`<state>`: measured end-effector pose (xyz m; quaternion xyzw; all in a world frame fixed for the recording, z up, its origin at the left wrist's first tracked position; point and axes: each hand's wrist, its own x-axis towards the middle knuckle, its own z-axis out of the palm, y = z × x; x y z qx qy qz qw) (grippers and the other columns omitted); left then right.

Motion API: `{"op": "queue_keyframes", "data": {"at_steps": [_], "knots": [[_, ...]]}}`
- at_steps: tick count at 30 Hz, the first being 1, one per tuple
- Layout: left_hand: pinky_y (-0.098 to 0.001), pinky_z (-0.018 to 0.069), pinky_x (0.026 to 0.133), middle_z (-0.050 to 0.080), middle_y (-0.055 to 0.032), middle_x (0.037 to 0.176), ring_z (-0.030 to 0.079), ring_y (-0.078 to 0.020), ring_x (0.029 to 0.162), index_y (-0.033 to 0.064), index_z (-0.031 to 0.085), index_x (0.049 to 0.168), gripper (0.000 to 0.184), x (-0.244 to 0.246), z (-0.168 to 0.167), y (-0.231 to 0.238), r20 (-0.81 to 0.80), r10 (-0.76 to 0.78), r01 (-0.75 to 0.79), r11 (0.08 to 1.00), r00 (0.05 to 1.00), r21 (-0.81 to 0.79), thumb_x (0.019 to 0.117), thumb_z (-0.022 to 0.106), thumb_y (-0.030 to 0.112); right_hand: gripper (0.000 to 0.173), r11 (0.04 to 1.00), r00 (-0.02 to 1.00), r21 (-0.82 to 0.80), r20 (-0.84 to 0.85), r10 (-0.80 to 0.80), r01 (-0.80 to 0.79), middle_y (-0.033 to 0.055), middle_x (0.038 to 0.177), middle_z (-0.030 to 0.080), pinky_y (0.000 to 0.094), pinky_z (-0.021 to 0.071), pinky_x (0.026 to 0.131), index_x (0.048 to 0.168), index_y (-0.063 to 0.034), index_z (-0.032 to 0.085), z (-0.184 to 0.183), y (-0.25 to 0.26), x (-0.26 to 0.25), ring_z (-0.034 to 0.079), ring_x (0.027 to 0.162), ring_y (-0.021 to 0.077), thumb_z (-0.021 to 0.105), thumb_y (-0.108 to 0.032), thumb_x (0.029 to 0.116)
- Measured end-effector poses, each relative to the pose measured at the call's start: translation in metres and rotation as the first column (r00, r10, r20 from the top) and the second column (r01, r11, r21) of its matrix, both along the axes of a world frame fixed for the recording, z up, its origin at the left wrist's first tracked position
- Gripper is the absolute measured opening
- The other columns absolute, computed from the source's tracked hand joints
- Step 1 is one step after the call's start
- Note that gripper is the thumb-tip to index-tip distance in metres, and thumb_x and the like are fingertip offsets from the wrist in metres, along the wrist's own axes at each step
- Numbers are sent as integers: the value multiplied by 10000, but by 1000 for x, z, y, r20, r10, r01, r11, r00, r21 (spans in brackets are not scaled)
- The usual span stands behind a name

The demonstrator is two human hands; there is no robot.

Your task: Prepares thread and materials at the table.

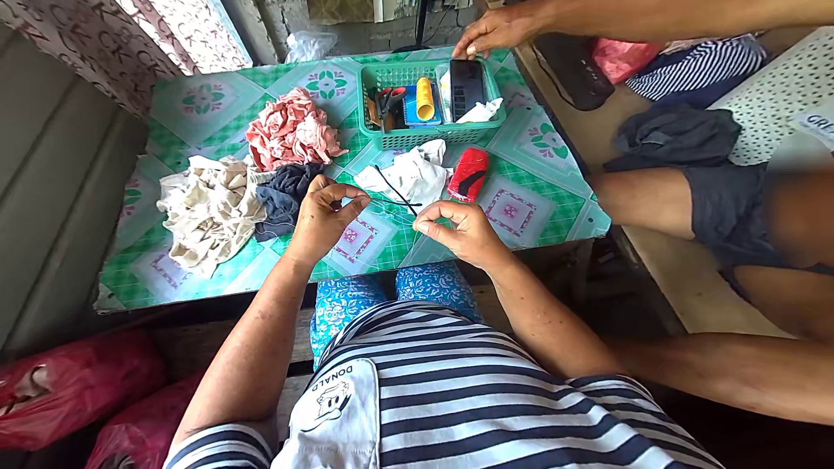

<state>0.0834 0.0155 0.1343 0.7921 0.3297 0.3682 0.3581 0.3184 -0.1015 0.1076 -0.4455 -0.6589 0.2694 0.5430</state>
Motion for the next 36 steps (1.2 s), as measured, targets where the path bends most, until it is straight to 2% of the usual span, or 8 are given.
{"op": "queue_keyframes", "data": {"at_steps": [4,7,9,11,13,17,25,36], "knots": [[-142,445,744,554,-42,1003,542,-40,875,83,762,989,101,-3,-5,2,-65,7,-6,1000,998,3,945,722,165,81,1000,1000,-10,7,-9,9,58,951,721,234,569,857,927,6,716,0,0,-1,680,933,63,639,-18,933],[-483,505,938,624,-229,1191,606,-349,1113,58,775,1108,187,-3,-10,4,-252,78,-29,981,965,193,965,658,84,82,1000,1000,-12,13,-19,19,65,953,724,236,570,865,926,10,716,0,0,-3,684,940,67,639,-18,933],[-591,483,991,612,-267,1297,594,-447,1198,29,737,1204,263,1,-8,0,-307,122,-37,963,944,267,993,581,34,86,1000,999,-13,23,-23,23,69,954,721,238,567,865,926,10,717,0,1,-4,682,942,71,638,-21,935],[-519,540,922,651,-216,1279,666,-350,1110,24,698,1270,301,6,2,-11,-308,69,-11,982,949,186,1039,510,66,86,1000,999,-17,40,-25,25,76,956,723,243,565,876,922,14,715,0,2,-6,683,945,75,638,-22,933],[-328,566,719,706,-108,1199,682,-139,841,51,671,1299,305,11,14,-23,-255,-104,87,993,961,-80,1071,494,148,89,1000,998,-13,58,-21,21,77,956,719,240,561,882,924,16,714,-1,3,-9,678,949,72,636,-24,935],[-169,419,479,718,-45,944,518,-23,529,29,633,1258,236,20,18,-41,-61,-316,250,842,947,-478,1039,555,65,97,999,991,30,126,-36,32,87,952,720,257,549,897,917,12,726,-3,4,-12,675,954,102,640,-32,923],[-174,501,596,706,-24,904,628,-41,681,36,637,1138,189,26,12,-37,-16,-299,237,787,954,-570,954,666,3,94,997,985,58,163,-51,42,104,961,730,294,539,939,904,6,730,0,2,-14,682,996,150,646,-32,916],[-252,557,666,702,-45,861,653,-80,704,38,700,1135,164,18,6,-35,-195,-240,176,939,951,-295,979,650,29,112,997,979,58,195,-56,46,91,948,734,292,530,928,898,-5,739,0,0,-13,676,987,146,635,-43,917]]}}
